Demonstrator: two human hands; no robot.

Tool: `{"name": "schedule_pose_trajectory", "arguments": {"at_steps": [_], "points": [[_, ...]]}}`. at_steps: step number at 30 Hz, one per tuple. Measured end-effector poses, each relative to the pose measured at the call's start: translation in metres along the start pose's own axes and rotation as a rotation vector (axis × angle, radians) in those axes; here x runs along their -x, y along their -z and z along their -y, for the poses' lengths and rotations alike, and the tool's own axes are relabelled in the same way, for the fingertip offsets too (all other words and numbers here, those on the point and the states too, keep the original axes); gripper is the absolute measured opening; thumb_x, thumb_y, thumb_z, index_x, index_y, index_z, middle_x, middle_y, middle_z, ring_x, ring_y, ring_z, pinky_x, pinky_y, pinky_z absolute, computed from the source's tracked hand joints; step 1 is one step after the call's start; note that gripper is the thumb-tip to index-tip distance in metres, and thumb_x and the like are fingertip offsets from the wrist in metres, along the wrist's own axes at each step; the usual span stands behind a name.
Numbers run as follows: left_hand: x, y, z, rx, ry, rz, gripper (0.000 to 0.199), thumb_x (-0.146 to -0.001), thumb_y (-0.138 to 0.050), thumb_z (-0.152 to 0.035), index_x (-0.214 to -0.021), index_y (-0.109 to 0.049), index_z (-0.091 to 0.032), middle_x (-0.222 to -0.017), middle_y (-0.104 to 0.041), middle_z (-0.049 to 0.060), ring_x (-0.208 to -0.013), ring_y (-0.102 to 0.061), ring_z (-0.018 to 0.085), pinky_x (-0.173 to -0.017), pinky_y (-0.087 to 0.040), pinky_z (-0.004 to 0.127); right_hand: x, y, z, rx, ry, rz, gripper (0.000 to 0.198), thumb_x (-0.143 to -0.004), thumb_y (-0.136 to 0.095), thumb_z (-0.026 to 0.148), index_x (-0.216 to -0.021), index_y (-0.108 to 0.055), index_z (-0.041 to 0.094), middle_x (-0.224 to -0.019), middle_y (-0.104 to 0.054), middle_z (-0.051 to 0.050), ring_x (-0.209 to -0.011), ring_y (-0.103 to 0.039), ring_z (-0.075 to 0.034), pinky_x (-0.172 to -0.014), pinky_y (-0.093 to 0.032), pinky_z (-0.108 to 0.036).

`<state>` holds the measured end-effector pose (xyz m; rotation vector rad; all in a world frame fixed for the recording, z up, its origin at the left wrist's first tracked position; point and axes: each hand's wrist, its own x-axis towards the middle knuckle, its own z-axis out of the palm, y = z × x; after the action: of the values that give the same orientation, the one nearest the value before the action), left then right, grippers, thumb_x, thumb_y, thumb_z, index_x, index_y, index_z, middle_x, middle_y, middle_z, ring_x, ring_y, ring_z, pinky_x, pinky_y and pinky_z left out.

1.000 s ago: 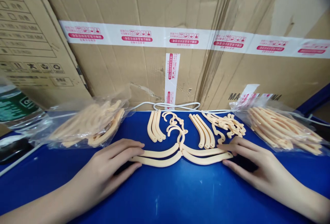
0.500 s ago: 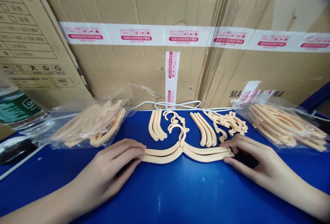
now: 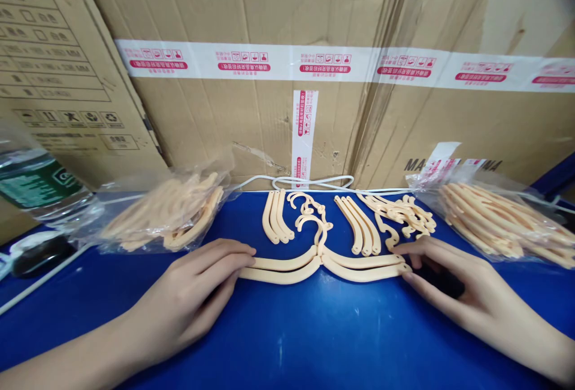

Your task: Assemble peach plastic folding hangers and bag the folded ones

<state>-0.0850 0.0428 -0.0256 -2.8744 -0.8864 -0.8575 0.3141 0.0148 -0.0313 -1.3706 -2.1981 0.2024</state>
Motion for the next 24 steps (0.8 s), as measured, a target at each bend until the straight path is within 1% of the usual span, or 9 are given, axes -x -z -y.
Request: {"name": "schedule_pose_trajectory", "arguments": {"at_steps": [6,13,19,21,24], "points": [[-0.001,0.003,-0.001,-0.022,-0.003,0.012,0.030,-0.094,-0.045,-0.001,-0.118,-0.058,-0.012,-0.115,-0.065,0.011,-0.109,-0.061,0.018,-0.094,-0.052,0.029,0.001,0.000,-0.004,0.001,-0.014,0.006,0.021,-0.097,-0.053,0.037,-0.115,-0.059,0.026,-0.095,-0.065,-0.003,-0.088,-0.066,-0.019,-0.074,-0.057,-0.029],[0.005,-0.002,0.002,-0.014,0.035,-0.008,0.032,-0.095,-0.042,-0.003,-0.120,-0.057,-0.015,-0.118,-0.064,0.011,-0.112,-0.061,0.018,-0.096,-0.051,0.031,0.001,0.001,-0.004,0.000,-0.026,-0.026,0.023,-0.097,-0.054,0.039,-0.115,-0.059,0.026,-0.091,-0.065,-0.002,-0.086,-0.067,-0.020,-0.070,-0.057,-0.028],[0.002,0.004,0.002,-0.059,0.036,0.024,0.031,-0.095,-0.044,-0.004,-0.120,-0.055,-0.016,-0.119,-0.065,0.010,-0.111,-0.063,0.018,-0.095,-0.052,0.029,0.002,0.004,-0.004,0.016,-0.031,-0.040,0.022,-0.097,-0.052,0.038,-0.116,-0.058,0.027,-0.090,-0.066,-0.002,-0.079,-0.066,-0.018,-0.067,-0.056,-0.028],[-0.002,0.008,0.001,-0.065,0.042,-0.021,0.028,-0.095,-0.045,-0.005,-0.117,-0.057,-0.017,-0.115,-0.067,0.009,-0.108,-0.064,0.018,-0.093,-0.053,0.028,-0.001,0.007,-0.003,0.028,-0.029,-0.065,0.023,-0.097,-0.053,0.037,-0.117,-0.058,0.028,-0.092,-0.067,-0.002,-0.079,-0.066,-0.019,-0.065,-0.055,-0.028],[-0.013,0.015,0.002,-0.075,0.010,-0.079,0.026,-0.094,-0.046,-0.006,-0.114,-0.059,-0.017,-0.109,-0.069,0.008,-0.101,-0.067,0.018,-0.089,-0.054,0.028,-0.011,0.012,0.003,0.031,-0.007,-0.093,0.021,-0.096,-0.053,0.036,-0.113,-0.060,0.027,-0.097,-0.069,-0.005,-0.084,-0.067,-0.022,-0.063,-0.054,-0.029]]}}
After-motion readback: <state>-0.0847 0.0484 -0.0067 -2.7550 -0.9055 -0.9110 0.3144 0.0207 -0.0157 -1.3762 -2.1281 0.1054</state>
